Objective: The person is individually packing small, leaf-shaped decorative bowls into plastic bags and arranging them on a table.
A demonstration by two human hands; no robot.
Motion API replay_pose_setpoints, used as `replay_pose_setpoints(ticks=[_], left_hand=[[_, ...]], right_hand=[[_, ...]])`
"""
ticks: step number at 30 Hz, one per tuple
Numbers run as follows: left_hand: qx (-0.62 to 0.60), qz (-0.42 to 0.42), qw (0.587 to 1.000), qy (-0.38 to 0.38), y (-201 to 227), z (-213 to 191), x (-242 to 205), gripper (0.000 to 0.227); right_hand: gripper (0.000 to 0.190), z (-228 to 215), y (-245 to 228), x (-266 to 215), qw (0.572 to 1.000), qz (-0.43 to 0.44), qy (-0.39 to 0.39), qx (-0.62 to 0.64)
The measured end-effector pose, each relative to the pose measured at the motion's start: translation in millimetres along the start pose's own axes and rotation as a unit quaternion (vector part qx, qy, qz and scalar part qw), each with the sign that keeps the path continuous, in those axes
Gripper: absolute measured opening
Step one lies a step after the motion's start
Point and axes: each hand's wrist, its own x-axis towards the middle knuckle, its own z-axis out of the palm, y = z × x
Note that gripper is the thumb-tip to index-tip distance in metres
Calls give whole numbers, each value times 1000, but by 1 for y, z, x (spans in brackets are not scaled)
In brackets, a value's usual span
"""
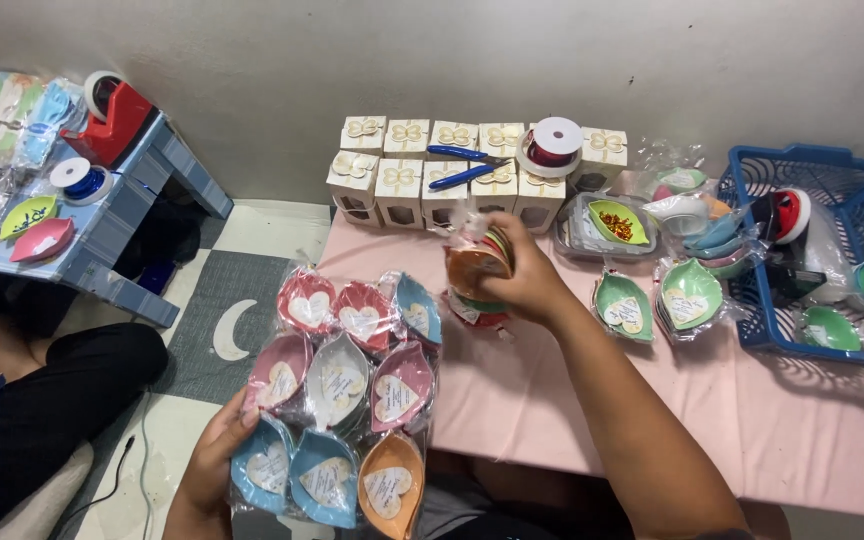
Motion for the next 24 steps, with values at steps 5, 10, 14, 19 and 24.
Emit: replay_pose_setpoints(ticks=[5,10,14,19,24], left_hand=[[-25,77,989,-125,11,8,47,67],[-1,66,997,25,14,50,60,61],[1,65,997,38,24,69,55,62],[96,37,992,73,42,82,50,65],[241,126,949,157,49,94,35,52]], right_hand=[[91,-40,31,-79,996,13,30,88],[88,-71,79,-157,971,115,74,196],[84,-80,108,-191,976,132,74,154],[89,-75,133,-211,963,28,42,265],[86,-75,123,-215,976,4,58,209]])
